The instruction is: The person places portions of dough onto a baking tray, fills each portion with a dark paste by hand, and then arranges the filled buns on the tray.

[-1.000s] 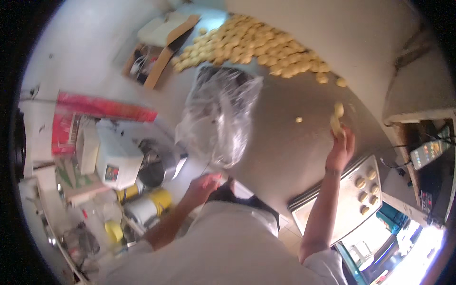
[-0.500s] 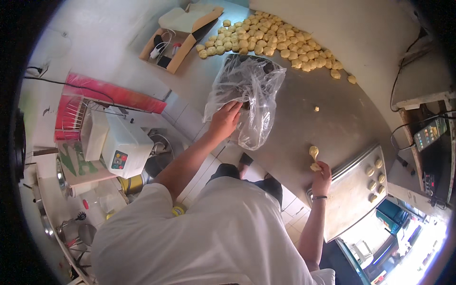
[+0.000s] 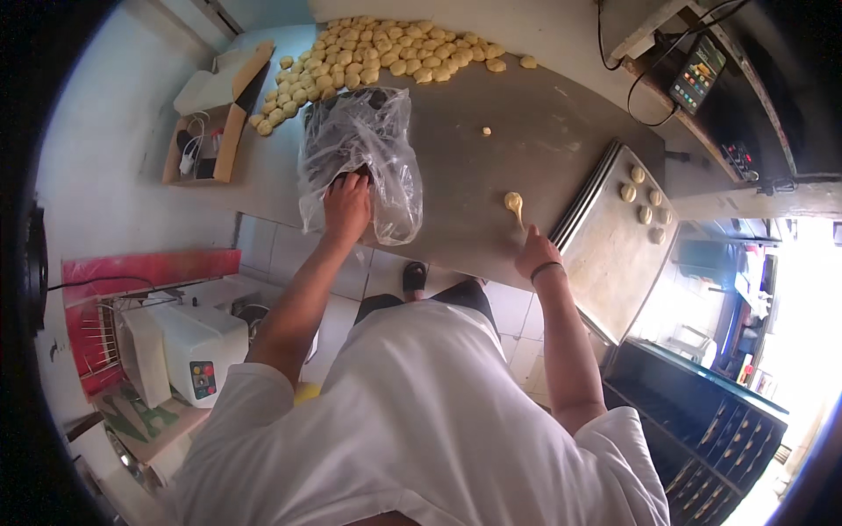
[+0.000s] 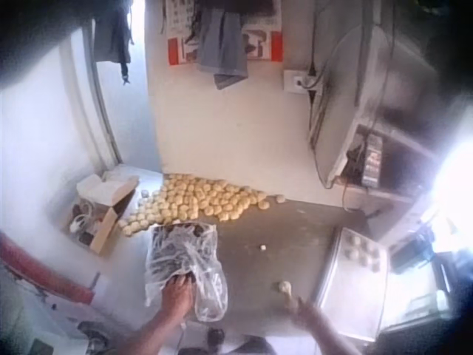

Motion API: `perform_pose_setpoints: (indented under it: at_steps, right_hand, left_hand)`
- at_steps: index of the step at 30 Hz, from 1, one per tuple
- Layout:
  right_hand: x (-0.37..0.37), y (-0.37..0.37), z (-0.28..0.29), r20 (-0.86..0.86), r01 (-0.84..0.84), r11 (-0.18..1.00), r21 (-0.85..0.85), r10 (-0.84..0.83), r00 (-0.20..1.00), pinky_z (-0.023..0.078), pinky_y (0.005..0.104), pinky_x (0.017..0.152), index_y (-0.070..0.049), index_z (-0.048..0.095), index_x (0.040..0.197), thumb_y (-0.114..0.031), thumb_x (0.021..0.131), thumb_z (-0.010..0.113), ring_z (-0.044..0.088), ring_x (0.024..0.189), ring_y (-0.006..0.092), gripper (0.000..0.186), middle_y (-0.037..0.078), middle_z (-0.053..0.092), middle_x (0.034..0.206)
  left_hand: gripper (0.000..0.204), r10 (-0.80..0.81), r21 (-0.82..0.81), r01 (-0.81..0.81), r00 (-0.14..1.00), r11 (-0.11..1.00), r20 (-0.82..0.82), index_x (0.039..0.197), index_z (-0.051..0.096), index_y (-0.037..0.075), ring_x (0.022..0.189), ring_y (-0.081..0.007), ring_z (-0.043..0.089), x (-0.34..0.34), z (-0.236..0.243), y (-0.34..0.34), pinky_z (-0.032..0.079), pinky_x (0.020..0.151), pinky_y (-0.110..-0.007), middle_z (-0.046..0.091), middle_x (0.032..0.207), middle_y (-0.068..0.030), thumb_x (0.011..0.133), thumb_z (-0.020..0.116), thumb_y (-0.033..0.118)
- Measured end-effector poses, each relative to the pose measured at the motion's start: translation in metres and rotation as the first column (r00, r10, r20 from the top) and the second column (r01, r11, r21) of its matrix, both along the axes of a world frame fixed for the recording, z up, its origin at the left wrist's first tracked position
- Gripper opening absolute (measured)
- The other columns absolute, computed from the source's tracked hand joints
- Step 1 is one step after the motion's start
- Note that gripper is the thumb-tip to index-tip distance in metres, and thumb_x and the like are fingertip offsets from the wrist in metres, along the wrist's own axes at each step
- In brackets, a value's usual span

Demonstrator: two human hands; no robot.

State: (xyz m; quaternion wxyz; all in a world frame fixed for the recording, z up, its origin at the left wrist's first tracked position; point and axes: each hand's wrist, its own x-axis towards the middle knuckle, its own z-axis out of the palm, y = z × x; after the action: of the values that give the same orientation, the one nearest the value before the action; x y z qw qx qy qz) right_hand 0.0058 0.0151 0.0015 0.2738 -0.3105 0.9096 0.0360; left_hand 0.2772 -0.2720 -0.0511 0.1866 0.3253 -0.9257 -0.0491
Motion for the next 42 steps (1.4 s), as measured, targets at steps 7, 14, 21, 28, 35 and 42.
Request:
perform_pose_setpoints:
  at_steps: [7, 14, 21, 28, 35, 42]
  right_hand:
    - [0.017, 0.002, 0.046, 0.054, -0.129, 0.911, -0.392, 0.163, 0.985, 0.052, 0.0416, 0.098, -0.006, 0.073, 0.098, -0.003, 0.082, 0.064, 0.062, 0.118, 0.0357, 0.019, 0.015, 0.070, 0.108]
    - [0.049, -0.037, 0.014, -0.300, -0.378, 0.514, -0.770, 0.231, 0.926, 0.050, 0.0453, 0.097, -0.010, 0.071, 0.105, -0.002, 0.087, 0.063, 0.062, 0.109, 0.0333, 0.021, 0.011, 0.068, 0.115]
    - [0.090, 0.000, -0.067, -0.596, -0.691, 0.546, -0.473, 0.380, 0.708, 0.047, 0.0407, 0.107, -0.012, 0.067, 0.124, -0.006, 0.091, 0.056, 0.057, 0.127, 0.0263, 0.035, 0.009, 0.066, 0.126]
    - [0.050, -0.066, -0.025, 0.044, -0.177, 0.835, -0.522, 0.233, 0.971, 0.052, 0.0410, 0.091, -0.009, 0.068, 0.123, -0.015, 0.097, 0.060, 0.066, 0.107, 0.0246, 0.028, 0.009, 0.070, 0.117]
    - [0.126, -0.116, 0.080, 0.889, 0.875, 0.359, -0.326, 0.432, 0.154, 0.054, 0.0319, 0.095, 0.005, 0.060, 0.126, -0.012, 0.102, 0.057, 0.066, 0.107, 0.0186, 0.030, 0.010, 0.067, 0.117]
    - [0.140, -0.111, 0.127, 0.895, 0.942, 0.317, -0.113, 0.445, -0.042, 0.055, 0.0306, 0.093, 0.004, 0.059, 0.130, -0.010, 0.101, 0.058, 0.067, 0.105, 0.0182, 0.032, 0.009, 0.069, 0.114]
  left_hand:
    - [0.016, -0.010, 0.145, 0.002, 0.998, 0.990, 0.057, 0.101, 0.075, 0.007, 0.090, -0.0313, 0.065, 0.017, 0.009, -0.014, 0.052, 0.080, -0.043, 0.065, 0.095, -0.0107, 0.087, 0.067, 0.011]
    - [0.023, 0.670, 0.889, 0.453, 0.641, 0.064, -0.375, 0.115, 0.070, 0.003, 0.096, -0.0234, 0.070, 0.040, 0.066, 0.015, 0.055, 0.087, -0.032, 0.071, 0.107, -0.0119, 0.095, 0.069, 0.015]
    - [0.031, 0.636, 0.796, 0.603, 0.634, -0.052, -0.439, 0.124, 0.066, -0.002, 0.097, -0.0169, 0.066, 0.047, 0.085, 0.055, 0.052, 0.089, -0.029, 0.071, 0.107, -0.0089, 0.095, 0.069, 0.011]
    - [0.027, 0.501, 0.869, 0.473, 0.721, 0.147, -0.478, 0.118, 0.068, -0.003, 0.090, -0.0102, 0.065, 0.023, 0.124, 0.070, 0.053, 0.083, -0.025, 0.072, 0.102, -0.0042, 0.093, 0.072, 0.008]
    - [0.019, 0.437, 0.677, 0.685, 0.540, 0.269, -0.720, 0.107, 0.070, -0.002, 0.090, -0.0098, 0.067, 0.007, 0.175, 0.077, 0.054, 0.080, -0.025, 0.072, 0.098, -0.0050, 0.090, 0.074, 0.005]
    - [0.018, -0.174, 0.058, 0.270, 0.758, 0.961, -0.629, 0.106, 0.070, 0.002, 0.101, -0.0286, 0.066, -0.005, 0.164, 0.080, 0.052, 0.091, -0.041, 0.070, 0.107, -0.0067, 0.088, 0.070, 0.003]
